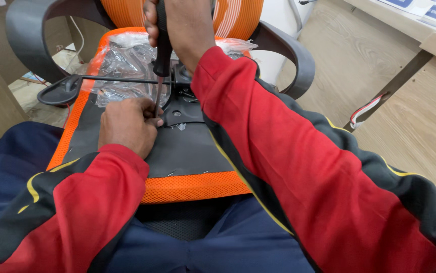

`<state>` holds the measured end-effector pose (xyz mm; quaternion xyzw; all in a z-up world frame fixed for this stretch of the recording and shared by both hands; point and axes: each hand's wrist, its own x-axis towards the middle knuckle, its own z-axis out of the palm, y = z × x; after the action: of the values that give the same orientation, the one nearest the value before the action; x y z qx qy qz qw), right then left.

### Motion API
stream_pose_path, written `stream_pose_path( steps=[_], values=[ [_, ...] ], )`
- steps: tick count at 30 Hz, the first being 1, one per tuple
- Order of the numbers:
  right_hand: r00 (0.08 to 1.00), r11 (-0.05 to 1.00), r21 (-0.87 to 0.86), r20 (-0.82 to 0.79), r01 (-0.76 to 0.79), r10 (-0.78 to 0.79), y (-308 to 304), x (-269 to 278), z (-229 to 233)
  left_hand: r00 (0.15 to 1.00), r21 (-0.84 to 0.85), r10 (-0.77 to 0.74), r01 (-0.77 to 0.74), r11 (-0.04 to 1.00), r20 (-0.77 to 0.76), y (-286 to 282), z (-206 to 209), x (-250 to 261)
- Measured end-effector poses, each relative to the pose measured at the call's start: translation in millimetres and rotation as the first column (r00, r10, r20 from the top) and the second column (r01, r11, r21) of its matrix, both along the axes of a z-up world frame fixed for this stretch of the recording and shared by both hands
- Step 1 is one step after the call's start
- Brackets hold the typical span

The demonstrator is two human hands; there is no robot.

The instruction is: The person sits with an office chair seat turned upside down on their lap and uses a screwdriver to unscrew bolts fastening the metal seat plate to the underside of the seat cushion, removing the screws one at a time and setting them on the seat plate.

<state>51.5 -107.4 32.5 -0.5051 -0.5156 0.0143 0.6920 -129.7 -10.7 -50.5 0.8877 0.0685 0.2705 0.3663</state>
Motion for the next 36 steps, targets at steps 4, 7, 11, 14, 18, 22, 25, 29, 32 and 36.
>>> stream_pose_path(
  steps=[4, 7, 11, 14, 18, 22, 25, 29, 32, 36],
  values=[
    [0.974, 0.990, -0.018, -0.184, -0.137, 0.131, -8, 1, 10, 1.000, 0.030, 0.000, 0.000, 1.000, 0.008, 1, 2, -2],
    [0.997, 0.991, -0.134, 0.071, 0.016, -0.006, -3, -3, 9, 1.000, 0.001, -0.003, 0.003, 1.000, -0.017, 0, 4, -6],
    [1.000, 0.995, -0.102, 0.016, -0.019, 0.021, 6, -14, 9, 1.000, -0.008, 0.004, -0.004, 1.000, -0.024, 0, 7, -10],
    [0.987, 0.987, -0.025, 0.019, 0.158, -0.157, -4, -30, 7, 0.999, -0.006, -0.007, 0.007, 1.000, -0.033, -1, 8, -10],
    [0.882, 0.913, 0.100, 0.237, 0.396, -0.408, -26, -70, -10, 1.000, 0.018, -0.021, 0.021, 1.000, -0.023, 0, 5, -11],
    [0.749, 0.755, 0.037, 0.107, 0.655, -0.655, -61, -107, -13, 0.999, 0.077, -0.028, 0.026, 0.997, 0.016, 0, 3, -13],
    [0.670, 0.669, -0.076, -0.017, 0.739, -0.742, -94, -135, -16, 0.999, 0.090, -0.045, 0.044, 0.995, 0.008, -1, 3, -15],
    [0.540, 0.558, -0.299, -0.147, 0.775, -0.829, -130, -171, -28, 0.999, 0.214, -0.022, 0.017, 0.977, 0.022, -1, 0, -19],
    [0.570, 0.599, -0.393, -0.202, 0.698, -0.797, -143, -187, -34, 0.998, 0.255, -0.022, 0.007, 0.967, 0.055, -2, -3, -22],
    [0.686, 0.554, -0.616, -0.029, 0.560, -0.727, -159, -192, -28, 0.997, 0.288, -0.050, 0.030, 0.957, 0.063, -3, -3, -25]
  ],
)
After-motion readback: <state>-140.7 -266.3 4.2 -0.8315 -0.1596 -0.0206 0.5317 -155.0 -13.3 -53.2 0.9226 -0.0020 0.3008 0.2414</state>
